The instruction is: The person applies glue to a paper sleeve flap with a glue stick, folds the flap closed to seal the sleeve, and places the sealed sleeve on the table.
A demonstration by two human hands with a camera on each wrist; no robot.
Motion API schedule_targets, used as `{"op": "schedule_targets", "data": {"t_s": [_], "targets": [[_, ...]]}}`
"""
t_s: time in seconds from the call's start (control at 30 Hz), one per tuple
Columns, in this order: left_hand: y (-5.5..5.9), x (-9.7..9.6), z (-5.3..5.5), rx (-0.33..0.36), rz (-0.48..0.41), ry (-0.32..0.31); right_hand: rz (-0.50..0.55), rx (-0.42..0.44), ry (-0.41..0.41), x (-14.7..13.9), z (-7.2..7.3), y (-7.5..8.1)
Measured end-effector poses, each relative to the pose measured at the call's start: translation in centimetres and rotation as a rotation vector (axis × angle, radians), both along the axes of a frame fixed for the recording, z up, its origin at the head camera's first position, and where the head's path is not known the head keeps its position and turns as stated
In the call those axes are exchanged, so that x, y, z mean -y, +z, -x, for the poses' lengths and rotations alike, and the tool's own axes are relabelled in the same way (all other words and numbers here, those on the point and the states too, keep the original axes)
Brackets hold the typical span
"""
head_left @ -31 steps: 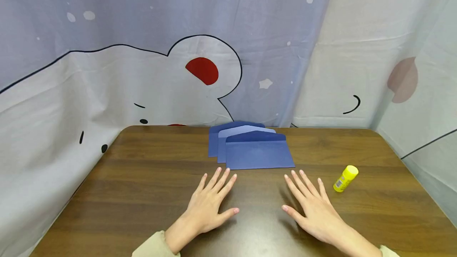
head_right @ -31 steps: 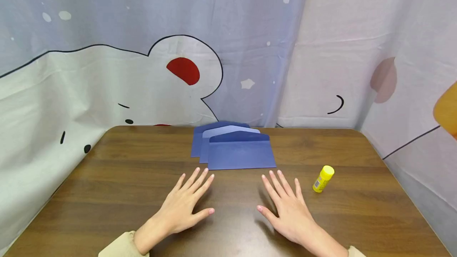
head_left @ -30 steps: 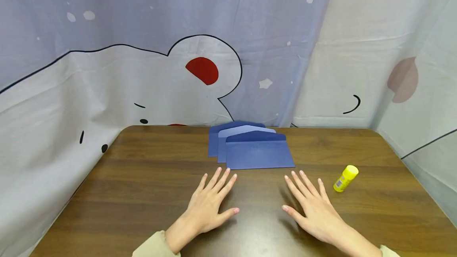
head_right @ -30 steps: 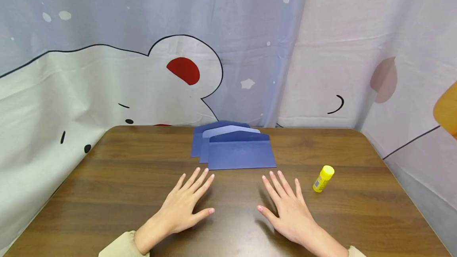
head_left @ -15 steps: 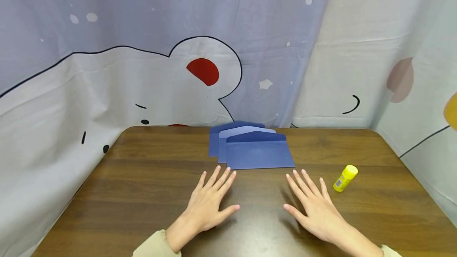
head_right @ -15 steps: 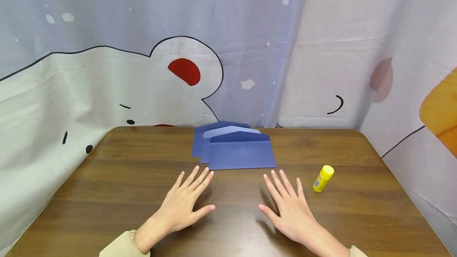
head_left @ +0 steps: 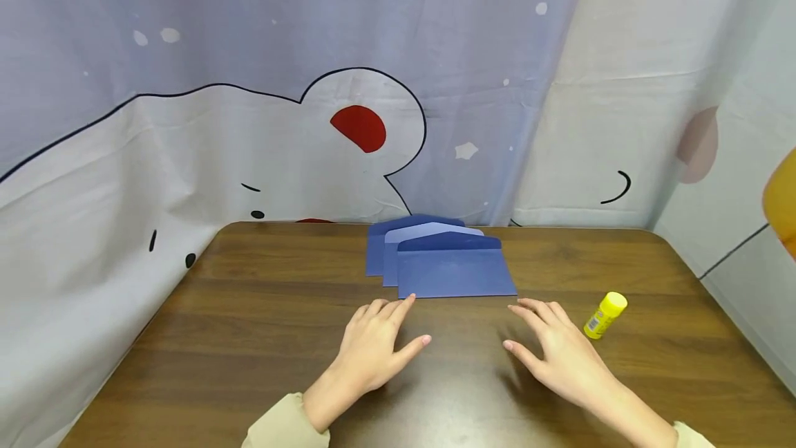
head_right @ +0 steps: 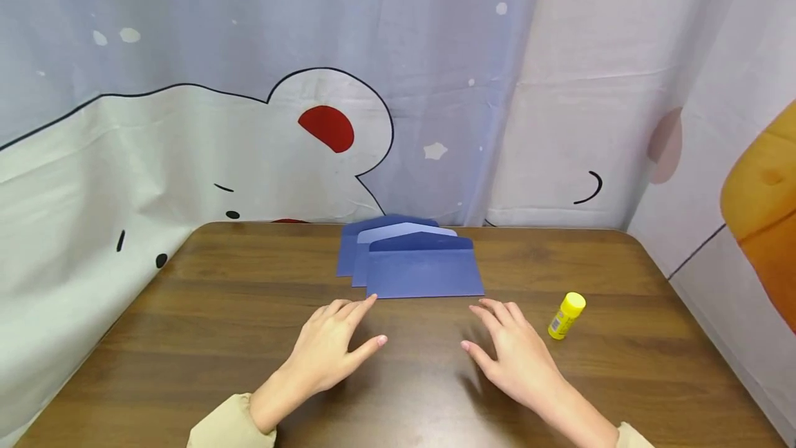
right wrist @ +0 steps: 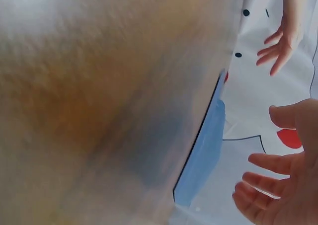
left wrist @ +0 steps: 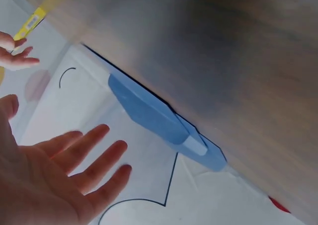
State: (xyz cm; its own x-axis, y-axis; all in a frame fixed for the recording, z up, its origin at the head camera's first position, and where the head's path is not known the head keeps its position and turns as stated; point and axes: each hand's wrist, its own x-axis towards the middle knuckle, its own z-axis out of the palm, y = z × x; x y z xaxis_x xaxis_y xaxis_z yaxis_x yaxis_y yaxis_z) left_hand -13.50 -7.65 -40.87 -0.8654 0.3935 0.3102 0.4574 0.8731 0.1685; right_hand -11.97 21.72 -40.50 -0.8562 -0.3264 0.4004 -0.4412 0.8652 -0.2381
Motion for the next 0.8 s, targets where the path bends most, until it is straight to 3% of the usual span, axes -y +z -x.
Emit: {"op": "schedule_targets", "data": {"t_s": [0.33, 0.5, 0.63, 0.8], "targets": [[1.2, -2.7, 1.2, -0.128, -0.151, -0.021, 0.043, -0.123, -0.008, -0.5, 1.0, 1.7], [1.7, -4.0, 1.6, -0.066, -0.208, -0.037, 0.055, -0.133, -0.043, -1.2, 1.6, 2.6], [1.9, -5.0, 1.6, 0.003, -0.250, -0.042, 0.055, -0.093, -0.086, -1.7, 1.9, 3.5], [2.2, -6.7, 1.9, 0.027, -0.290, -0.022, 0.056, -0.061, -0.131, -2.6, 2.0, 4.5]]}}
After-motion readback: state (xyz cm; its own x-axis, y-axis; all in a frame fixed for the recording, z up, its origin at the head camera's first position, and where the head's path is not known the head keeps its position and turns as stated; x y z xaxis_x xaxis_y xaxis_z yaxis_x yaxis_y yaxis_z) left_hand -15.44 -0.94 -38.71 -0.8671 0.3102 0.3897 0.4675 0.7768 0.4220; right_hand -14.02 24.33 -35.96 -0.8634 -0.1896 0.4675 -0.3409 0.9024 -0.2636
